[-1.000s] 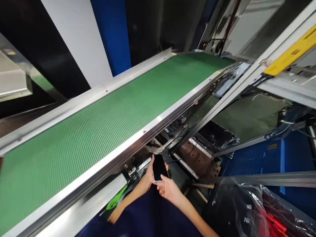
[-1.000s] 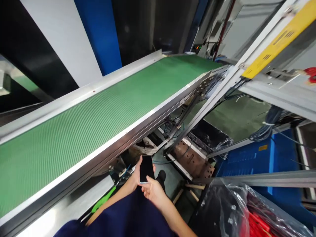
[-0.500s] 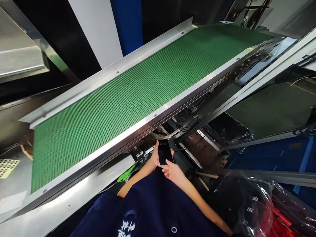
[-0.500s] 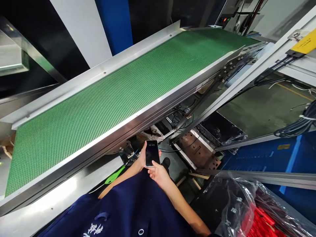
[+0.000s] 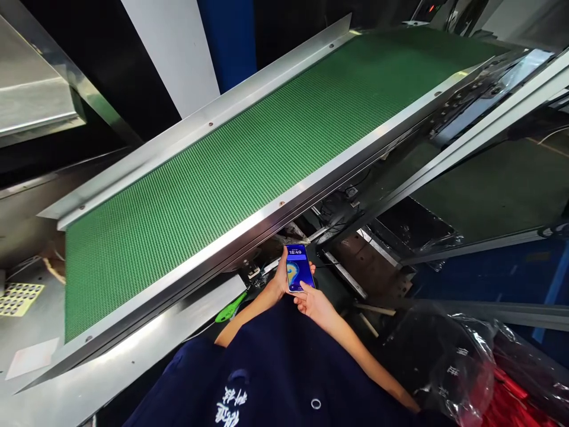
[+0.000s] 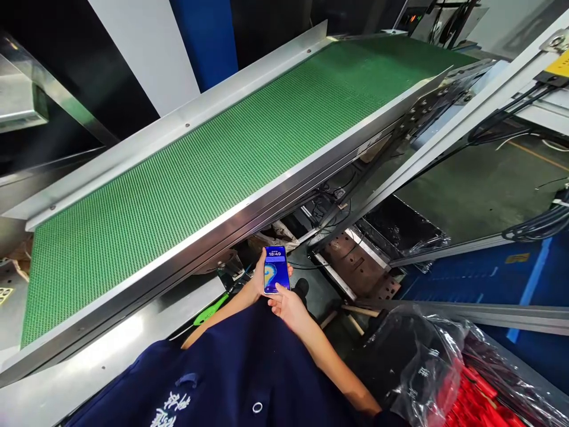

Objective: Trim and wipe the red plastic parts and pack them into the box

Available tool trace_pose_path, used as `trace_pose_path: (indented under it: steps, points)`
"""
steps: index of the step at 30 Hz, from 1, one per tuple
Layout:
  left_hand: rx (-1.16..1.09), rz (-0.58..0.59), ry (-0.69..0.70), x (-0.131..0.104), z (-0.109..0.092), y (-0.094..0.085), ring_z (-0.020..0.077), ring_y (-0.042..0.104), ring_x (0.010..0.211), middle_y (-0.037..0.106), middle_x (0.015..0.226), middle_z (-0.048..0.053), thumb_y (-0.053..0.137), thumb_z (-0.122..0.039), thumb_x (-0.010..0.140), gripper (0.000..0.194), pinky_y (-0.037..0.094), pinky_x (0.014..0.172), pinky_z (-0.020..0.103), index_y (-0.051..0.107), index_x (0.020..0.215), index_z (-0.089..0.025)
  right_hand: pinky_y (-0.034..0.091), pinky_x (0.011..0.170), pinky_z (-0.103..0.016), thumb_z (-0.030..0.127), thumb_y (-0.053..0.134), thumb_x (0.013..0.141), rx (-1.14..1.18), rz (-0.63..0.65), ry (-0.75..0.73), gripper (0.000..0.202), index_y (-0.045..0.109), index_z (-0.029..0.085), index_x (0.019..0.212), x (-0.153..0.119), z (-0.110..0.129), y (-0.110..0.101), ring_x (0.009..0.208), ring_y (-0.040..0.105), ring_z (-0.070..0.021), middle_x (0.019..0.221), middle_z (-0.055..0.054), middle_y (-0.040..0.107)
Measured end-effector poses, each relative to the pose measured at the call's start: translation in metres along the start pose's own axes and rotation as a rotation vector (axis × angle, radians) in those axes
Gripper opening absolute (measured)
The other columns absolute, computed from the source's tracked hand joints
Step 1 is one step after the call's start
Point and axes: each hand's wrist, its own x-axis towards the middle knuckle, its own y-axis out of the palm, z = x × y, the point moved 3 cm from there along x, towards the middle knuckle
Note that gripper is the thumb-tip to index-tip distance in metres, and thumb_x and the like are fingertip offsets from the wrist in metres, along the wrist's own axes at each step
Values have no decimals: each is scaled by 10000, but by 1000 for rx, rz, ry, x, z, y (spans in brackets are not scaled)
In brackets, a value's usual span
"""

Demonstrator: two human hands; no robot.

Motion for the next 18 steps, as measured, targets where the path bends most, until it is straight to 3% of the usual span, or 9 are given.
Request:
trace_pose_path:
  steps: [5,11,15,18]
  points:
    - [8,14,29,2,-2,1,313,655,795,646,665,172,68,-781,884,921,533,716,404,634,837,-56,473,479,-206,333,664,864,-24,-46,-49,244,658,89,879,0,-3,-8,570,640,-129,831,-132,722]
    - [78,23,12,1,-11,-3,317,666,830,666,771,201,50,-814,849,979,530,803,452,628,935,-28,489,596,-200,456,686,829,36,-141,-204,268,634,202,896,3,17,-33,669,639,-102,799,7,691]
    - [195,7,5,4,-7,-1,321,668,847,665,791,206,56,-785,871,956,527,826,448,633,942,-26,504,633,-241,512,632,851,121,-60,-232,310,598,206,812,12,34,-27,571,580,-105,643,46,616]
    - [325,-48,76,7,2,1,308,659,848,671,782,180,203,-739,915,803,526,816,409,646,915,-69,523,677,-308,492,644,825,166,11,-215,314,593,189,757,20,38,-19,570,594,-156,566,20,589]
